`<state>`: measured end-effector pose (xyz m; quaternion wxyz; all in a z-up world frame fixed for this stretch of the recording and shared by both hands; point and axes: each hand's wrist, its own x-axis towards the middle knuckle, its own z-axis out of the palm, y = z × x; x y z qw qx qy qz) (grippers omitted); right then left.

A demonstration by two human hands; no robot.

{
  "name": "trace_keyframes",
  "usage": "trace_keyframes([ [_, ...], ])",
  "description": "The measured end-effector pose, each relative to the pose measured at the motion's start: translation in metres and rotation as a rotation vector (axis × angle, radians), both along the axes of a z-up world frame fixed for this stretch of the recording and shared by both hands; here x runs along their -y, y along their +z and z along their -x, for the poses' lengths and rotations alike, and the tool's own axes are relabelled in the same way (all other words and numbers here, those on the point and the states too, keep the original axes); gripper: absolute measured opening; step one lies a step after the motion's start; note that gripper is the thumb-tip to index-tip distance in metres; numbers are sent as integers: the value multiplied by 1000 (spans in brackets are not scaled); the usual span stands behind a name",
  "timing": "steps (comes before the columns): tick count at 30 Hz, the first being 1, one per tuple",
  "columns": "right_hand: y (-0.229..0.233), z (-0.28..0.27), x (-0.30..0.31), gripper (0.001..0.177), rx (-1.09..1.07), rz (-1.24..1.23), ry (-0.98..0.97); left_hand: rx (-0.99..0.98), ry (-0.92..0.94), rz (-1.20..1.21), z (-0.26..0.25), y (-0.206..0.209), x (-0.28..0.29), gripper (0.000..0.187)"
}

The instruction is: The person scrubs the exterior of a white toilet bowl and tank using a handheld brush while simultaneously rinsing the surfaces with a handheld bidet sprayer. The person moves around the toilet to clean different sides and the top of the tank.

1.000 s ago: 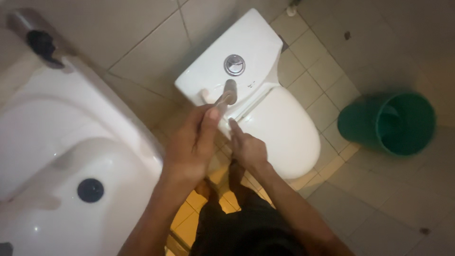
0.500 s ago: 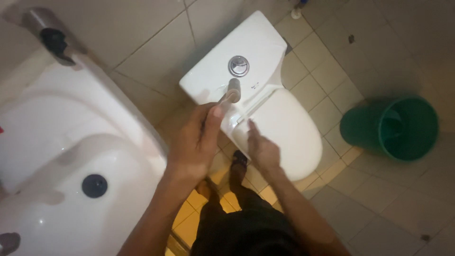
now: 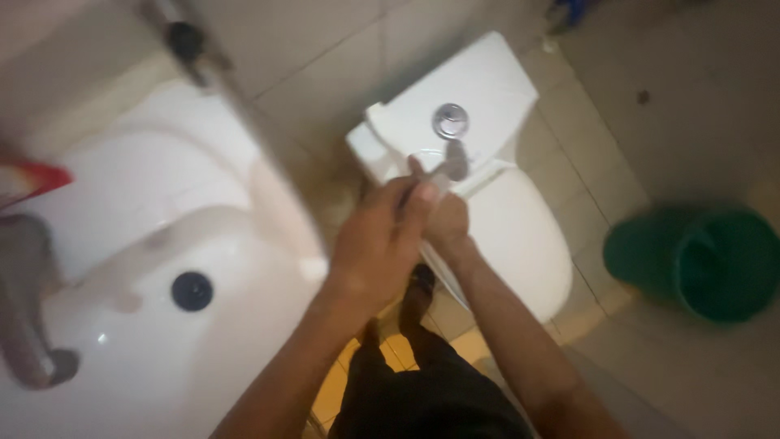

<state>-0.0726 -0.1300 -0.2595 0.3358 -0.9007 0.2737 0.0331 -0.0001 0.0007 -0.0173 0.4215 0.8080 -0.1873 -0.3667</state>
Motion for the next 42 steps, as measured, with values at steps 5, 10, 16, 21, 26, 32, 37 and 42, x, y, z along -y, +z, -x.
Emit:
trace_keyframes([
  [5, -2, -14, 4, 57, 345, -496, -57, 163, 43, 293, 1, 0, -6, 58],
  [10, 28, 2, -14, 45, 79, -353, -128, 85, 28, 189, -1, 7, -7, 57],
  [16, 66, 15, -34, 41, -205, -65, 97, 77, 44, 202, 0, 17, -6, 59],
  [21, 66, 9, -15, 38, -296, -35, 141, -8, 50, 31, -2, 16, 0, 58],
  [26, 34, -21, 1, 52, 22, -234, -47, 61, 72, 40, -2, 10, 0, 57],
  [32, 28, -28, 8, 54, 157, -344, 76, 109, 84, 181, 0, 11, -5, 55],
  [37, 51, 10, -4, 33, -324, 118, 252, 49, 81, 106, -2, 11, -3, 52],
  [42, 60, 75, -8, 50, -127, 131, 103, 130, 77, 162, -1, 9, -3, 54],
])
